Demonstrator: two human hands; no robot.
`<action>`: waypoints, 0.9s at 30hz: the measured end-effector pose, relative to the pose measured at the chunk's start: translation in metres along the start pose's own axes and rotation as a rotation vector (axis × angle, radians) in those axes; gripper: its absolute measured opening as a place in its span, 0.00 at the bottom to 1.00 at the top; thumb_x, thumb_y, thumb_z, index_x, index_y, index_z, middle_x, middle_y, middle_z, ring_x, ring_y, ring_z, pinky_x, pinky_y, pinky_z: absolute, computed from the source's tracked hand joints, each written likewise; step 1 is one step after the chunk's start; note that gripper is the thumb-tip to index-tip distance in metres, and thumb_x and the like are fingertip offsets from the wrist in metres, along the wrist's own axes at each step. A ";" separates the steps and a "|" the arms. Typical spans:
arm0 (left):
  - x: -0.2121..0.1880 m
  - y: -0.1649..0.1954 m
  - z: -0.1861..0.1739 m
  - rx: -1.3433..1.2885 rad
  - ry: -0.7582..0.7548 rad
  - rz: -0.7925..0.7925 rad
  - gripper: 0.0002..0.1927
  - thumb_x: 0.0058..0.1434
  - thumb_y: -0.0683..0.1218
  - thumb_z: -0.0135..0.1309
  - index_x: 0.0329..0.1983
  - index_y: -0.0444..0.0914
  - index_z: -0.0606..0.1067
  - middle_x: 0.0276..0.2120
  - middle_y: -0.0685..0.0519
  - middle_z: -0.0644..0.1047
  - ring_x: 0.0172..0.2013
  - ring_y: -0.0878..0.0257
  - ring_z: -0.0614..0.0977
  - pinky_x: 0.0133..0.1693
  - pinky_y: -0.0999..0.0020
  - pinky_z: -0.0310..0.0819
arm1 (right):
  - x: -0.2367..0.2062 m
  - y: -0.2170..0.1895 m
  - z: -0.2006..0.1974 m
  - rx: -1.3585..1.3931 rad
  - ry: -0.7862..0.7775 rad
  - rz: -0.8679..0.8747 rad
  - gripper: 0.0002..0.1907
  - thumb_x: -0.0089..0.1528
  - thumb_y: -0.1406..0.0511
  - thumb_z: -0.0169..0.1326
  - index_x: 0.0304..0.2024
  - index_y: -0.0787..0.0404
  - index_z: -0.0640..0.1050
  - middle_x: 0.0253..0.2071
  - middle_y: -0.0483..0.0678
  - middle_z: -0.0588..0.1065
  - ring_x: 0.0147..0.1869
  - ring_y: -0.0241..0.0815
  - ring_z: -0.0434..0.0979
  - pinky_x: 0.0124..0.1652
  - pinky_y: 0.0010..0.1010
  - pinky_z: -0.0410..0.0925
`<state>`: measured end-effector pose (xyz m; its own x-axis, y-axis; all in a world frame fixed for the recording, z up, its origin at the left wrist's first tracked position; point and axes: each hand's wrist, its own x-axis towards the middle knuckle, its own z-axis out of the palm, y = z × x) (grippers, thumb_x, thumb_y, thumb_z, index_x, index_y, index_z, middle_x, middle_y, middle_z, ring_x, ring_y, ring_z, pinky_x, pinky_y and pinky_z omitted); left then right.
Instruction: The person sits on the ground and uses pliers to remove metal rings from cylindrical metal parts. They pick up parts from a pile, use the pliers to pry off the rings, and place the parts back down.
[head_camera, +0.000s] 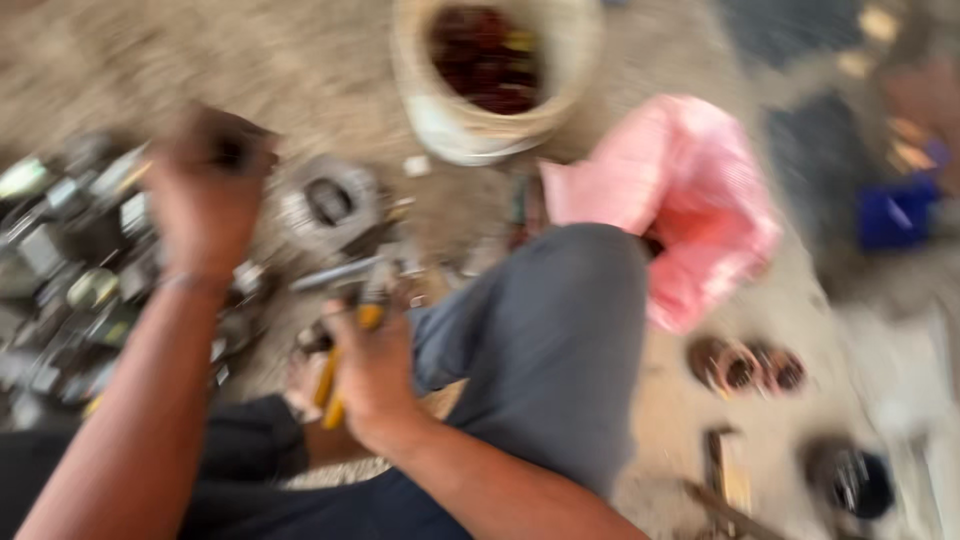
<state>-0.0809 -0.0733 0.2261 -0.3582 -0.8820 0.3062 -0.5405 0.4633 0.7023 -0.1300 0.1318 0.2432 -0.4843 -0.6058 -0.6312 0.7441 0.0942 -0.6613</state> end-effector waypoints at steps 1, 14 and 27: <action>0.002 0.046 -0.012 -0.322 -0.034 0.047 0.10 0.71 0.40 0.66 0.42 0.35 0.74 0.36 0.52 0.81 0.36 0.61 0.84 0.38 0.64 0.80 | 0.007 0.004 -0.001 0.017 -0.078 -0.060 0.16 0.65 0.69 0.57 0.54 0.63 0.69 0.33 0.49 0.70 0.34 0.43 0.71 0.33 0.37 0.69; -0.010 0.287 0.080 -0.680 -0.415 0.608 0.23 0.53 0.41 0.60 0.52 0.41 0.70 0.43 0.49 0.79 0.42 0.53 0.82 0.43 0.57 0.76 | 0.022 0.011 -0.018 -0.055 0.050 0.035 0.09 0.66 0.66 0.56 0.47 0.59 0.74 0.34 0.47 0.74 0.37 0.43 0.75 0.38 0.37 0.69; -0.061 -0.173 -0.105 0.619 -0.420 -0.497 0.19 0.57 0.53 0.68 0.43 0.35 0.82 0.43 0.40 0.81 0.46 0.43 0.82 0.49 0.52 0.77 | -0.037 -0.081 0.002 0.220 -0.333 0.131 0.09 0.70 0.62 0.52 0.44 0.63 0.72 0.36 0.51 0.73 0.43 0.47 0.72 0.51 0.45 0.67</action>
<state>0.1146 -0.1093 0.1536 -0.1567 -0.9453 -0.2862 -0.9776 0.1072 0.1813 -0.1718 0.1453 0.3209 -0.2311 -0.8254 -0.5151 0.8873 0.0384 -0.4596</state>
